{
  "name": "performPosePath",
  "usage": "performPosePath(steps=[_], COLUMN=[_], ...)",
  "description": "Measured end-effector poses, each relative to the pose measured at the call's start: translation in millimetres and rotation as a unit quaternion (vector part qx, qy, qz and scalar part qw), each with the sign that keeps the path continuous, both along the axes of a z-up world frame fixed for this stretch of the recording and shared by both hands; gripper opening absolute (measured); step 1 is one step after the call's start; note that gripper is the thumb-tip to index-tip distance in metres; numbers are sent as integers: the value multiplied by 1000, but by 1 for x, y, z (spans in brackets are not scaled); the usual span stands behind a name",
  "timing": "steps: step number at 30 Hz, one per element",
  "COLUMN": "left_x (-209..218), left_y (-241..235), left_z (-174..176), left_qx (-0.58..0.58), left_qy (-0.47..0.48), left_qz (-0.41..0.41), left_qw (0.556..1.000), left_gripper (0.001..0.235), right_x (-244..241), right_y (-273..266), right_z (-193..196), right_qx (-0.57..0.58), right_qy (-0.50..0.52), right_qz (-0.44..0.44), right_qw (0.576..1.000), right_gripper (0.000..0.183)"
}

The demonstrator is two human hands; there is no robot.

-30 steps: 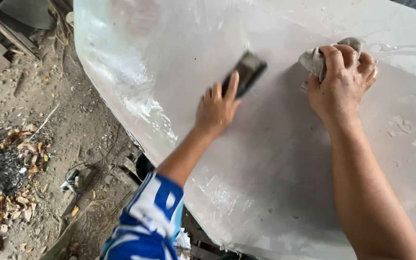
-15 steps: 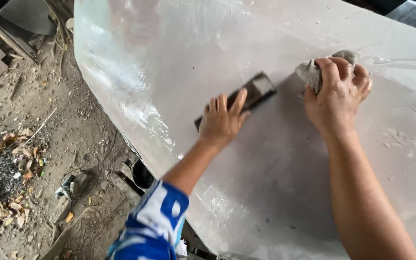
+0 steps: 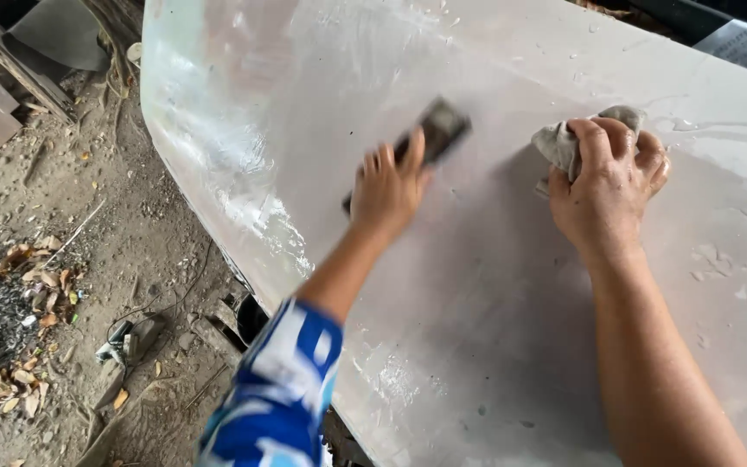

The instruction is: The person uses a sanding block to smooth the surface of a car hood, repeatedly wiping the area with a cloth to remove residue. The person occasionally dips the sanding block into a bucket of water to keep it wet during the process.

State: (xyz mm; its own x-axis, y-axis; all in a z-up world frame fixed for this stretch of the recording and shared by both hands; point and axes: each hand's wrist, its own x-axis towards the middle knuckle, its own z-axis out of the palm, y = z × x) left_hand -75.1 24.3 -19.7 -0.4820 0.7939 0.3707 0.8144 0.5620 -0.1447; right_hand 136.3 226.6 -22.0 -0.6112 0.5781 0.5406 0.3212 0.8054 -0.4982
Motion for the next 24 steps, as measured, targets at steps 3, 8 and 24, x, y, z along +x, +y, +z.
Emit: performPosePath(steps=[3, 8, 24], left_x=[-52, 15, 14], left_y=[54, -2, -24], left_z=[13, -3, -6], left_qx=[-3, 7, -27], left_qy=[-23, 18, 3], left_qz=[77, 2, -35], left_qw=[997, 1000, 999], left_gripper=[68, 78, 76], right_x=[-1, 1, -2], right_y=[1, -1, -3], right_z=[-1, 0, 4], right_qx=[10, 17, 7], right_qy=[-10, -10, -17], right_qz=[-13, -7, -4], right_qw=[1000, 1000, 1000], right_gripper=[48, 49, 51])
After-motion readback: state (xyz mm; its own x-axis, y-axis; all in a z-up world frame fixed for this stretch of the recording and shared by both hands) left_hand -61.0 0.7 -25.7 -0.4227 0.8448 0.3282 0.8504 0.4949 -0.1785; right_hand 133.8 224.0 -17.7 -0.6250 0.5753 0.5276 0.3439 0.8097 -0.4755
